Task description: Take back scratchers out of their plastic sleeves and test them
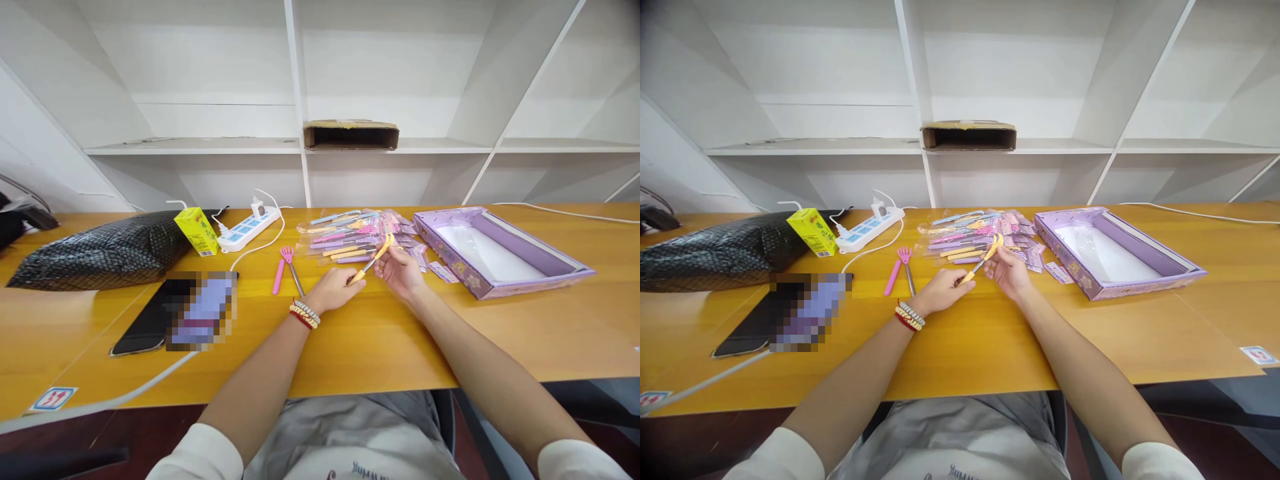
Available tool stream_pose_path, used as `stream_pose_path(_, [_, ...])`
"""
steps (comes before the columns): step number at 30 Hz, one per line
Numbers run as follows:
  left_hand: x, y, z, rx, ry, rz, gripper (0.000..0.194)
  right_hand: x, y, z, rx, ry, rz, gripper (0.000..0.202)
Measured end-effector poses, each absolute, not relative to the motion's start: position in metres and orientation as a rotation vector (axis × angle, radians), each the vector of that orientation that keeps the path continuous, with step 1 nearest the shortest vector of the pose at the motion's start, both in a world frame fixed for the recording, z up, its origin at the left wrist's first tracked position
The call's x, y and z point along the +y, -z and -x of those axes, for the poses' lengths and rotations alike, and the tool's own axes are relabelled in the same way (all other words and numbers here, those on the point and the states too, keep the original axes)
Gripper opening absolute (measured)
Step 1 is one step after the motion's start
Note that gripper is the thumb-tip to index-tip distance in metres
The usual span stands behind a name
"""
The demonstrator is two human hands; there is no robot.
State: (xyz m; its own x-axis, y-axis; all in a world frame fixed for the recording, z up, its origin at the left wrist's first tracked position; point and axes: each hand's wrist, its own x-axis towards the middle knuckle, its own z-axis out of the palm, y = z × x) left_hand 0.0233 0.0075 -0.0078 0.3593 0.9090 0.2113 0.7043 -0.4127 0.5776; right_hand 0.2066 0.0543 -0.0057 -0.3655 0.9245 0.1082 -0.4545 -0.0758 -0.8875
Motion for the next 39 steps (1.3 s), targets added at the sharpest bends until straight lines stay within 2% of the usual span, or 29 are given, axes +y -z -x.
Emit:
stream_pose_path(6, [0.007,0.008,-0.026,1.549,-0.728,-2.258,0.032,0.056,0.007,-0.206,-1.169,-1.554,0.727,0.036])
stream_pose_path(11, [0.006,0.006,-0.027,1.588,-0.737,-2.331,0.028,0.055,0.014,-0.2,-1.304,-1.555,0.873,0.032])
stream_pose_path(21, [0.004,0.002,-0.03,1.606,-0.71,-2.374,0.031,0.053,0.017,-0.194,-1.297,-1.574,0.86,0.042])
stream_pose_path(27, [0.003,-0.008,-0.034,1.716,-0.668,-2.273,0.033,0.06,0.01,-0.198,-1.193,-1.402,0.878,0.047])
stream_pose_path(31, [0.004,-0.012,-0.028,1.76,-0.694,-2.298,0.042,0.072,0.001,-0.215,-1.076,-1.252,0.905,0.045])
stream_pose_path(35, [0.011,-0.015,-0.01,1.89,-0.714,-2.345,0.051,0.086,-0.01,-0.242,-0.881,-1.086,0.904,0.047])
stream_pose_path(39, [0.012,-0.029,0.022,2.073,-0.729,-2.366,0.051,0.093,-0.025,-0.276,-0.752,-0.946,0.872,0.048])
